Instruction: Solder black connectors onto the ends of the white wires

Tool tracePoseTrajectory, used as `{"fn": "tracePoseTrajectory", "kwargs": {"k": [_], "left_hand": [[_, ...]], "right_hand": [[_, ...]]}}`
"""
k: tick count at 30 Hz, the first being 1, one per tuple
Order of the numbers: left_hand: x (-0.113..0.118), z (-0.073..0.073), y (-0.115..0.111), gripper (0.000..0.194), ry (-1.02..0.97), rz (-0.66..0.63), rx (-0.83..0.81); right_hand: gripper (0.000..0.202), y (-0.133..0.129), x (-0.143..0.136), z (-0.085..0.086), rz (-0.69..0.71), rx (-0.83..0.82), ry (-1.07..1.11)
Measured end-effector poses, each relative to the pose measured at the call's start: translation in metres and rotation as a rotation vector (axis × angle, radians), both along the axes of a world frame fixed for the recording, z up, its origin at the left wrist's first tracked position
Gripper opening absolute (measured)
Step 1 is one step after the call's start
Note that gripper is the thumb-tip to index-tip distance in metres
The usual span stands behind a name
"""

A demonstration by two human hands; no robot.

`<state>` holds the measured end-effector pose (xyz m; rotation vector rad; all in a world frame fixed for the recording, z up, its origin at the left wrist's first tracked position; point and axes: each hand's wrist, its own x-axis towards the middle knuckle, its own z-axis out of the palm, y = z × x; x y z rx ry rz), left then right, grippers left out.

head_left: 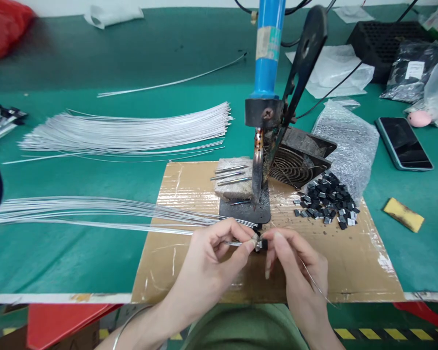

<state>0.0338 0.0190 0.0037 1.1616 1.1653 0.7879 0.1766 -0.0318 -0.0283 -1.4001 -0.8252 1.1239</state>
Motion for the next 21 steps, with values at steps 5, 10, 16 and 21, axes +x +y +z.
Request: {"fn": "tracePoseTrajectory", "kwargs": {"k": [5, 10, 16, 21], "left_hand": [[0.002, -0.001, 0.002, 0.013, 0.047, 0.023, 0.033], [0.005, -0.001, 0.004, 0.013, 0.077, 0.055, 0.069], [0.007, 0.0, 0.008, 0.013, 0.111, 0.061, 0.097], [0.006, -0.001, 0.009, 0.012, 0.102, 0.087, 0.102]], "right_hand": [[0.031, -0.009, 0.008, -0.002, 0.068, 0.124, -0.141], [0.016, -0.011, 0.014, 0.001, 0.045, 0.151, -0.378], [0.024, -0.005, 0.015, 0.01, 0.068, 0.243, -0.482], [0.015, -0.004, 0.008, 0.011, 0.043, 0.259, -0.466]]}}
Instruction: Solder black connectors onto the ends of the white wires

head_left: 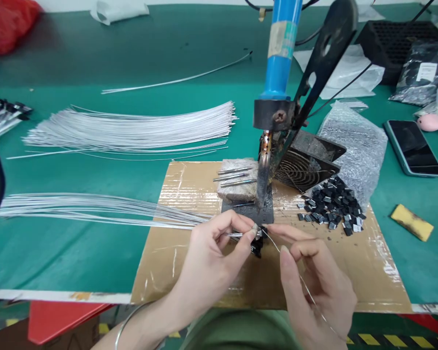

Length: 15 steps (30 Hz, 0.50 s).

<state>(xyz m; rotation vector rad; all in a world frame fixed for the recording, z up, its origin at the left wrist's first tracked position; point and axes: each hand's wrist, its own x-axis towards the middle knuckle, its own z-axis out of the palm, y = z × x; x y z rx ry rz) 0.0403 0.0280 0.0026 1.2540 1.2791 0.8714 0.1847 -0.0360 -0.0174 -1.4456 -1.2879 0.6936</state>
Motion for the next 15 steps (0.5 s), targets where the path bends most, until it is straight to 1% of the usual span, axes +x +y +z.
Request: {"fn": "tracePoseTrajectory", "kwargs": {"k": [3, 6, 15], "left_hand": [[0.001, 0.0, 0.001, 0.012, 0.004, 0.032, 0.036], [0.003, 0.001, 0.003, 0.014, 0.045, 0.068, 0.08], [0.002, 0.004, 0.007, 0.015, 0.114, 0.072, 0.121]], "right_hand": [[0.014, 0.0, -0.006, 0.002, -0.049, -0.039, -0.009], [0.016, 0.003, -0.008, 0.003, -0.067, -0.054, -0.01], [0.018, 0.014, -0.009, 0.001, -0.069, -0.062, 0.152]]}}
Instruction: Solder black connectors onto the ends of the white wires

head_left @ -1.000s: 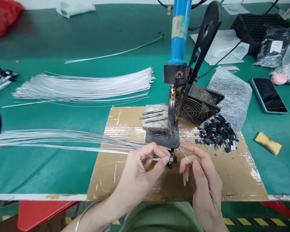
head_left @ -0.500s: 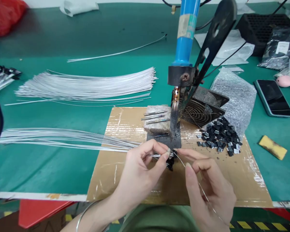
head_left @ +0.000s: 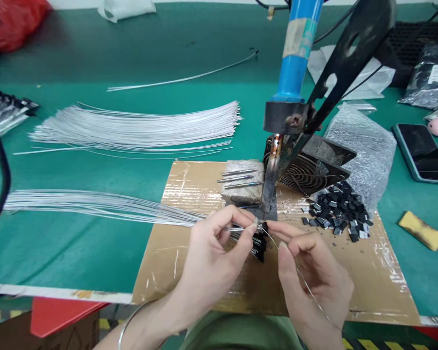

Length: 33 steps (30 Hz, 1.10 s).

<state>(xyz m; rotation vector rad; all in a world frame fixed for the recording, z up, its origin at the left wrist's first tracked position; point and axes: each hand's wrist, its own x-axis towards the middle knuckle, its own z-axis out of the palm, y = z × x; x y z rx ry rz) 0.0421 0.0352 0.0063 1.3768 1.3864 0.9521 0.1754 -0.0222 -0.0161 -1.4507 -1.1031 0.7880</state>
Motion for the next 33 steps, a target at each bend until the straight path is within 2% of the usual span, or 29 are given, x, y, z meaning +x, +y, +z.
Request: {"fn": "tracePoseTrajectory", "kwargs": {"k": [5, 9, 20, 33], "left_hand": [[0.002, 0.004, 0.006, 0.014, -0.024, 0.009, -0.014], [0.002, 0.006, 0.009, 0.014, -0.032, -0.002, -0.014], [0.004, 0.009, 0.011, 0.014, -0.085, 0.031, 0.005], [0.005, 0.012, 0.011, 0.014, -0.057, 0.042, 0.051]], "right_hand": [[0.018, 0.005, 0.001, 0.001, 0.046, 0.031, 0.01], [0.018, 0.008, 0.0, 0.004, 0.012, 0.001, 0.037], [0.016, 0.012, 0.005, 0.004, 0.044, 0.025, -0.015], [0.018, 0.013, 0.006, 0.004, 0.052, 0.064, -0.011]]}}
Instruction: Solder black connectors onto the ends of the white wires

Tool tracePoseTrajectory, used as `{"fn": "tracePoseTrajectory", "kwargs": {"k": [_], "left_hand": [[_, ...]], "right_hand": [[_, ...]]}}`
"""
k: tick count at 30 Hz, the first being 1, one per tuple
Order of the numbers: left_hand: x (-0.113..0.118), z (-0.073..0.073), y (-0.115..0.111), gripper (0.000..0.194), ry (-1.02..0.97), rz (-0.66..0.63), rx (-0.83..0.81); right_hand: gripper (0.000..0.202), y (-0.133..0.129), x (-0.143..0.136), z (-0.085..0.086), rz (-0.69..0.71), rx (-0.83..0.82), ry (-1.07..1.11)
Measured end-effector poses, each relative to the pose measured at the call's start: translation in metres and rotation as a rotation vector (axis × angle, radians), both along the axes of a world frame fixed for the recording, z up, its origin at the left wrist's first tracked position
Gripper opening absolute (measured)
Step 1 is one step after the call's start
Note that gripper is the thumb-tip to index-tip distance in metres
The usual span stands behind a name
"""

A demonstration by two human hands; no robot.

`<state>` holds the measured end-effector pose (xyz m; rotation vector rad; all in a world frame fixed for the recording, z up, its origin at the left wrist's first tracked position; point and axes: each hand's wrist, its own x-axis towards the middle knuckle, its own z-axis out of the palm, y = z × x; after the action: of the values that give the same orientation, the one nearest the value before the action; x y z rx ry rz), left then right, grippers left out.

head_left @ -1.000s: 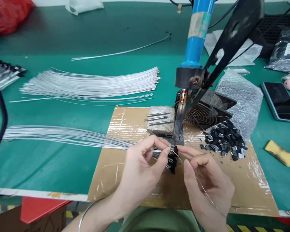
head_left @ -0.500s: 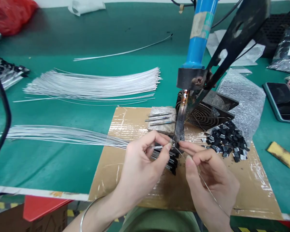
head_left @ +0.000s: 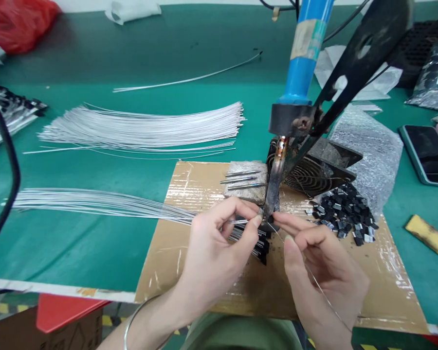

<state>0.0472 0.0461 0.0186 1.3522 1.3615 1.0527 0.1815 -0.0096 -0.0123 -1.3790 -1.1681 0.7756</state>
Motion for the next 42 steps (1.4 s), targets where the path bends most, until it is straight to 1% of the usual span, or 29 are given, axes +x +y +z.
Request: {"fn": "tracePoseTrajectory", "kwargs": {"k": [15, 26, 34, 42], "left_hand": [[-0.0001, -0.0021, -0.0006, 0.017, 0.027, -0.024, 0.013], [-0.0003, -0.0017, -0.0002, 0.016, 0.031, -0.008, 0.013], [0.0011, -0.0019, -0.0006, 0.016, 0.059, -0.019, 0.002], [-0.0008, -0.001, -0.0017, 0.015, 0.101, -0.007, 0.022]], "right_hand": [[0.017, -0.0012, 0.001, -0.0013, 0.001, 0.008, -0.009], [0.017, -0.0007, -0.0005, -0.0008, 0.001, 0.013, -0.001], [0.016, -0.0003, -0.0013, -0.0039, -0.02, 0.027, -0.016], [0.016, -0.0005, -0.0048, 0.0023, -0.046, 0.001, 0.004]]}}
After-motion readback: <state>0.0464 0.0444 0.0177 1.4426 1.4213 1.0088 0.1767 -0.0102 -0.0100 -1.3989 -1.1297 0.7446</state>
